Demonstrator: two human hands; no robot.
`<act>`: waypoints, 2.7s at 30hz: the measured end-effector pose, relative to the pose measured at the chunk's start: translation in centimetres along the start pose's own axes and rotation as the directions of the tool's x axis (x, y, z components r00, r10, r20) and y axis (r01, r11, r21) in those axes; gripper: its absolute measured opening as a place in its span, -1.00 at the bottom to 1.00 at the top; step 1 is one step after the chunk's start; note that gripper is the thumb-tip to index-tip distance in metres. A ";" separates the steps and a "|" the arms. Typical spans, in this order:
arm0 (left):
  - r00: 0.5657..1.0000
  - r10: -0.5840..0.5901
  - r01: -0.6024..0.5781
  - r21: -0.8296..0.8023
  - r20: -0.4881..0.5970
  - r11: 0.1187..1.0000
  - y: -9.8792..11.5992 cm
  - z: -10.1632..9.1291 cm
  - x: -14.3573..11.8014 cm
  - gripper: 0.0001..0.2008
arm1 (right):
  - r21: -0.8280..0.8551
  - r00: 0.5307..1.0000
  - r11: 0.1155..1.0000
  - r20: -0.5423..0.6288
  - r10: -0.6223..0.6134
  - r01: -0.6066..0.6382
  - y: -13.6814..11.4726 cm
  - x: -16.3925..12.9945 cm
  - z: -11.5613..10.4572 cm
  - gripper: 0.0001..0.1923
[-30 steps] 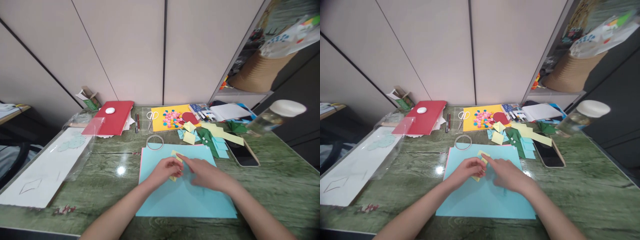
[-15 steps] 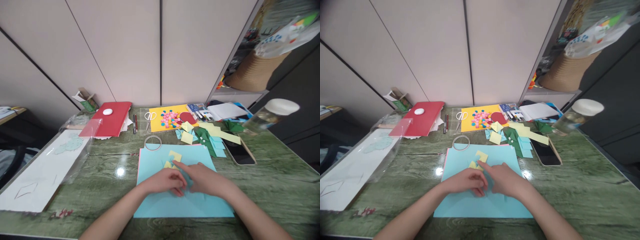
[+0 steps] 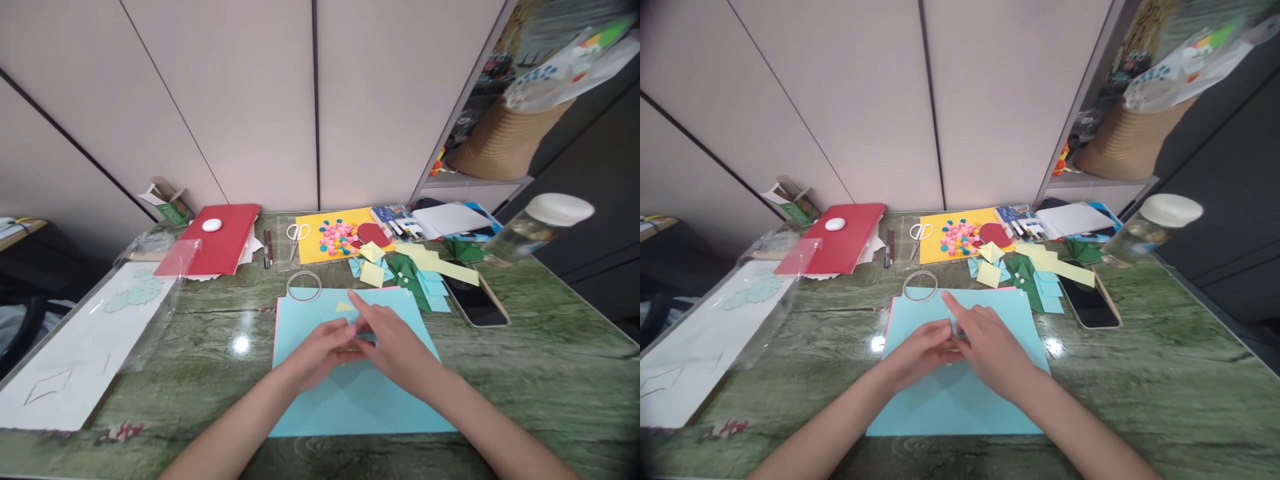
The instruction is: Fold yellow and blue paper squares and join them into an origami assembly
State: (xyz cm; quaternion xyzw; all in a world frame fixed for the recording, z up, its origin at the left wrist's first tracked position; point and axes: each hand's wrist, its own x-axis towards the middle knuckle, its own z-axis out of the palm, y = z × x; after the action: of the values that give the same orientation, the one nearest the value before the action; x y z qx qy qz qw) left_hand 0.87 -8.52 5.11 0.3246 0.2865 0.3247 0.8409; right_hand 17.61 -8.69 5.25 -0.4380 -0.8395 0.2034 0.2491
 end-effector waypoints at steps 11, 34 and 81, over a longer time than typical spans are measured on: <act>0.965 0.023 -0.035 -0.039 -0.260 0.999 -0.1 -1.0 0.6 -0.71 | 0.318 0.983 0.934 -0.037 0.182 -0.161 -0.4 0.5 -1.9 -0.23; 0.960 0.148 -0.117 0.138 -0.239 0.984 0.7 -0.3 -0.3 -0.81 | 0.115 0.994 0.993 -0.102 0.023 -0.011 -0.1 0.0 -0.7 -0.34; 0.891 0.350 -0.198 0.447 -0.289 0.872 1.0 -0.1 -0.9 -0.77 | -0.127 0.881 0.953 -0.363 -0.303 0.275 0.4 0.1 0.1 -0.41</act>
State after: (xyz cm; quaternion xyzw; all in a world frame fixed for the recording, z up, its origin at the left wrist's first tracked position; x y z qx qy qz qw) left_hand -0.05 -8.57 6.01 0.4644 0.4472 0.4300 0.6320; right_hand 17.80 -8.38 4.99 -0.3474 -0.8382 0.0454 0.4179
